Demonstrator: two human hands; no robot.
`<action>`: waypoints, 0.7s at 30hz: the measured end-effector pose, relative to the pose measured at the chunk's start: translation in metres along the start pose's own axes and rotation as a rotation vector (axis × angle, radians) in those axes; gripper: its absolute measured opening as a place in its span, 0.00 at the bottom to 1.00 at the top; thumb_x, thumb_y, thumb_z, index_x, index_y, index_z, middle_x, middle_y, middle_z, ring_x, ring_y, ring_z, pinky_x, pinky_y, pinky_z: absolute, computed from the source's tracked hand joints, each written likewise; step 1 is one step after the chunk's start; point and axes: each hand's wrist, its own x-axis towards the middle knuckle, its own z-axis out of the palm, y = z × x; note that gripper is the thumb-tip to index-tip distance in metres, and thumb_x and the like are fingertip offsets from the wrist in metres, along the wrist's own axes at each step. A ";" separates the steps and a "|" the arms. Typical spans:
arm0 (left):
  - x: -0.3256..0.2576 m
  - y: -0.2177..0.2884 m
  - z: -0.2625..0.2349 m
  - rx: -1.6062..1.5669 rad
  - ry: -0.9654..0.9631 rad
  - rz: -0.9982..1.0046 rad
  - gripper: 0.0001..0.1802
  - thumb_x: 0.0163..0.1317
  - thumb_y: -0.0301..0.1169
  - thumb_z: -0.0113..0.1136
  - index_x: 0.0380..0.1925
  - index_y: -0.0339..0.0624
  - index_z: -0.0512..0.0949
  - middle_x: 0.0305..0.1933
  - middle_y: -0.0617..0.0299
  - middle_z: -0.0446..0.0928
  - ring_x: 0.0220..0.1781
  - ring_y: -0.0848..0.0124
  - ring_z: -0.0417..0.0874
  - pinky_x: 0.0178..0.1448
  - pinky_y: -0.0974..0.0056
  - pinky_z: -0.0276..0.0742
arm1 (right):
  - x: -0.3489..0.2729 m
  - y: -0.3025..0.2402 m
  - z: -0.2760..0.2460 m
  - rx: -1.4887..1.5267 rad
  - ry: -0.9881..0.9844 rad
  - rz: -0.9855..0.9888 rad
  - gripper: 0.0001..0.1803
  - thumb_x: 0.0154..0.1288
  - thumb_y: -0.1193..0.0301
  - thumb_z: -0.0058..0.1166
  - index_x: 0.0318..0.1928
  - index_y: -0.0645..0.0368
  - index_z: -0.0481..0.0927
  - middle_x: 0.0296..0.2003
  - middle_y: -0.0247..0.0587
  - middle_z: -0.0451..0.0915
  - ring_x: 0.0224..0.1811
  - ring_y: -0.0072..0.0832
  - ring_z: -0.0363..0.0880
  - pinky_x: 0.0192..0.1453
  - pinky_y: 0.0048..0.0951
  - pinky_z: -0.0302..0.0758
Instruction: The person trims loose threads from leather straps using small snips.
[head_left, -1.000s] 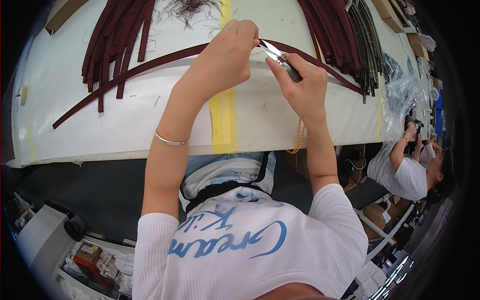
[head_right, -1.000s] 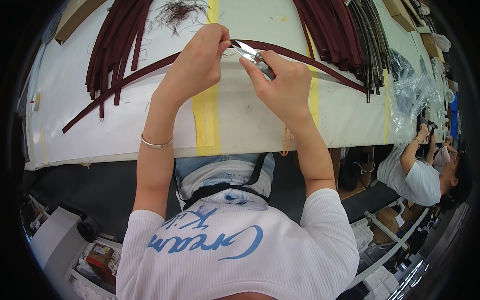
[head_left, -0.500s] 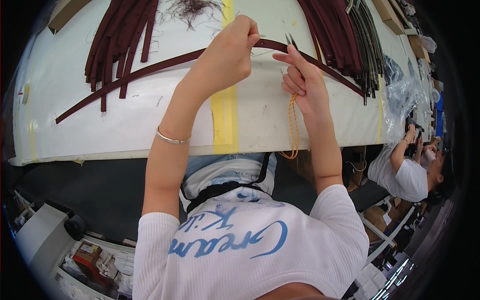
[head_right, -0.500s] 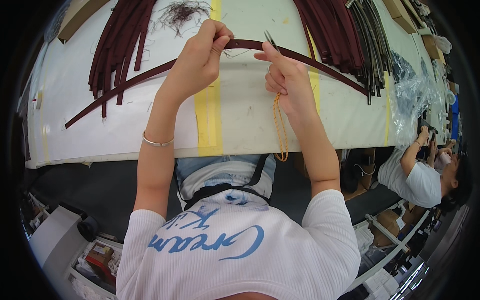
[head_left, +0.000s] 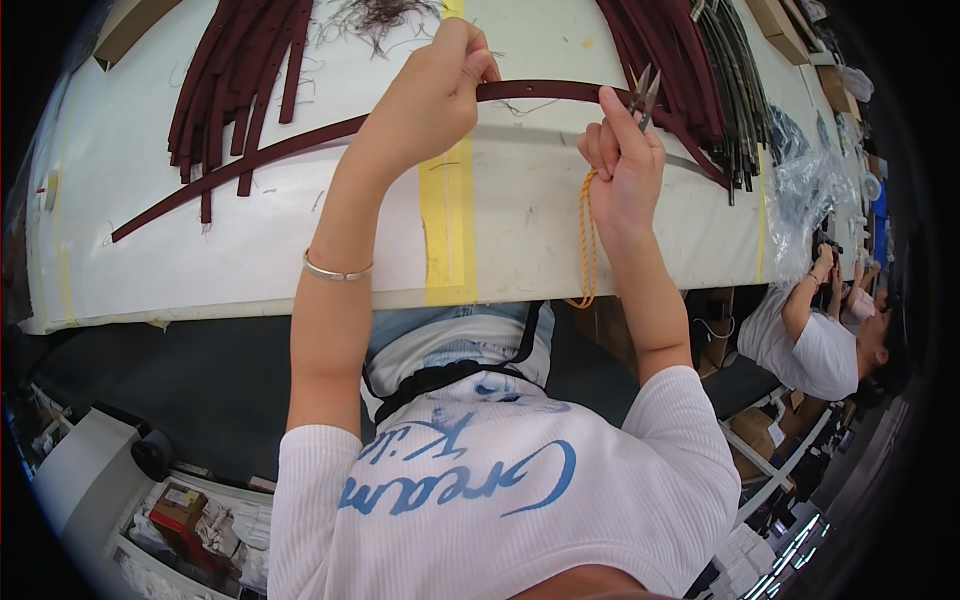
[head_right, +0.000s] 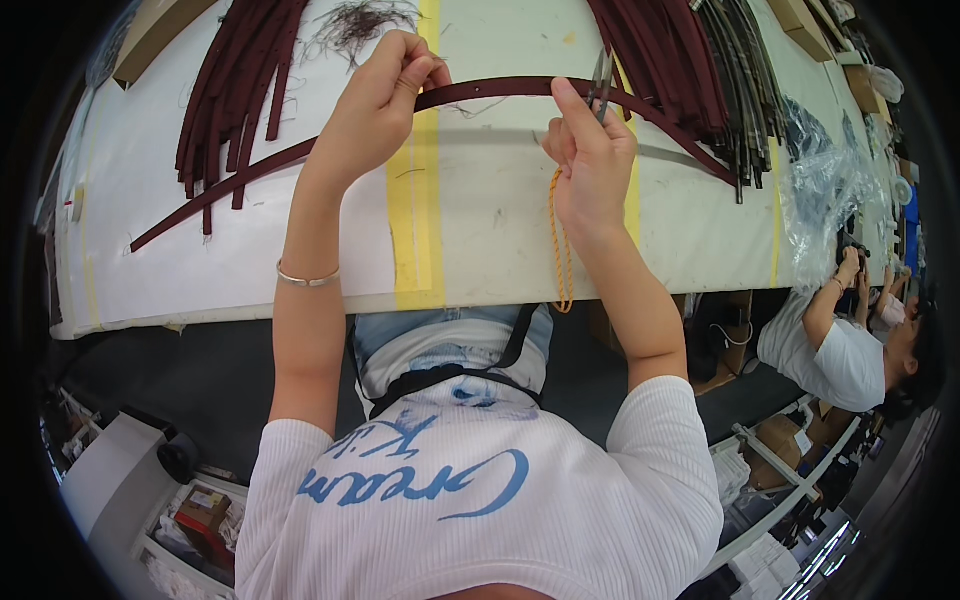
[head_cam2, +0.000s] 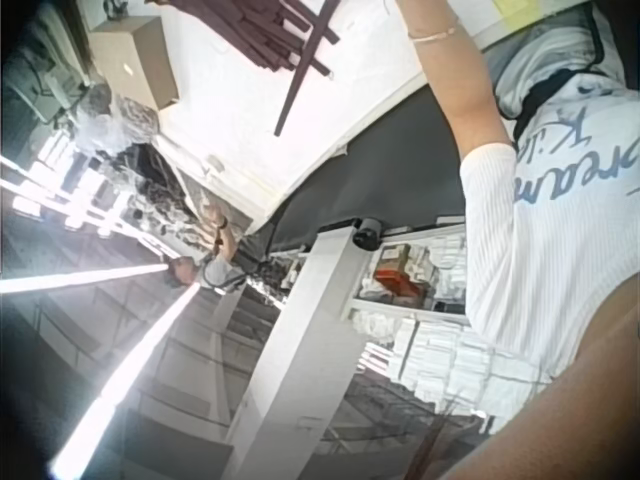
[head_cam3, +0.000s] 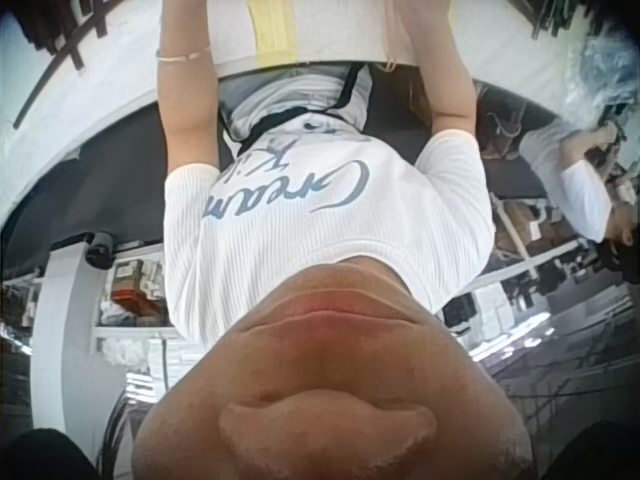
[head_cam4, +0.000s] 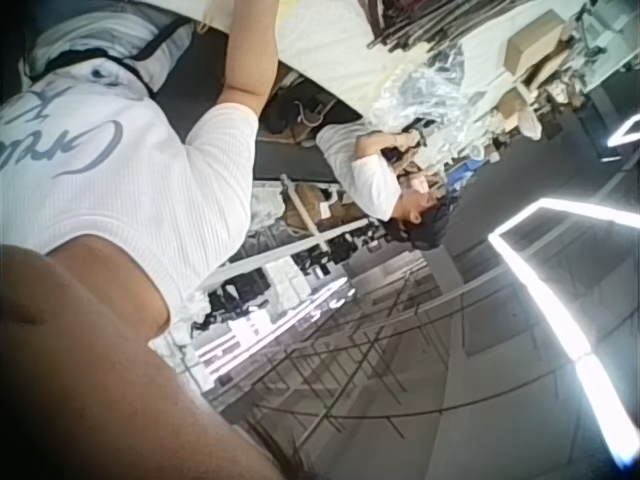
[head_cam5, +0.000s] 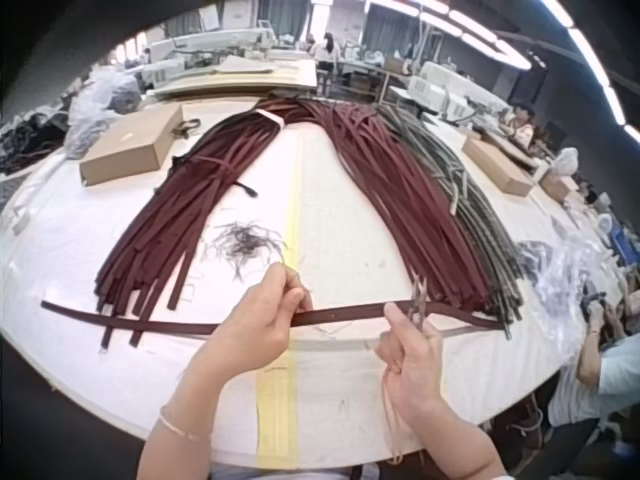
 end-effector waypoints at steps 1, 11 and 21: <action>0.001 -0.001 0.000 0.000 0.021 0.011 0.07 0.74 0.28 0.42 0.38 0.36 0.67 0.34 0.58 0.78 0.37 0.70 0.77 0.48 0.66 0.73 | 0.000 0.000 -0.001 -0.024 0.009 -0.024 0.26 0.65 0.71 0.59 0.14 0.47 0.59 0.10 0.21 0.52 0.13 0.14 0.44 0.22 0.24 0.45; 0.010 -0.016 -0.014 0.078 0.527 0.051 0.07 0.72 0.27 0.43 0.38 0.34 0.68 0.35 0.59 0.79 0.41 0.72 0.78 0.49 0.68 0.73 | 0.002 0.000 -0.003 -0.050 -0.009 0.001 0.27 0.63 0.70 0.61 0.13 0.47 0.58 0.10 0.21 0.53 0.13 0.13 0.45 0.22 0.24 0.44; 0.017 -0.042 -0.036 -0.011 0.887 0.147 0.07 0.71 0.29 0.47 0.38 0.35 0.67 0.35 0.59 0.79 0.36 0.76 0.76 0.44 0.72 0.72 | 0.003 0.000 -0.001 -0.078 0.003 0.019 0.26 0.63 0.70 0.61 0.13 0.47 0.60 0.10 0.21 0.53 0.13 0.13 0.44 0.22 0.24 0.44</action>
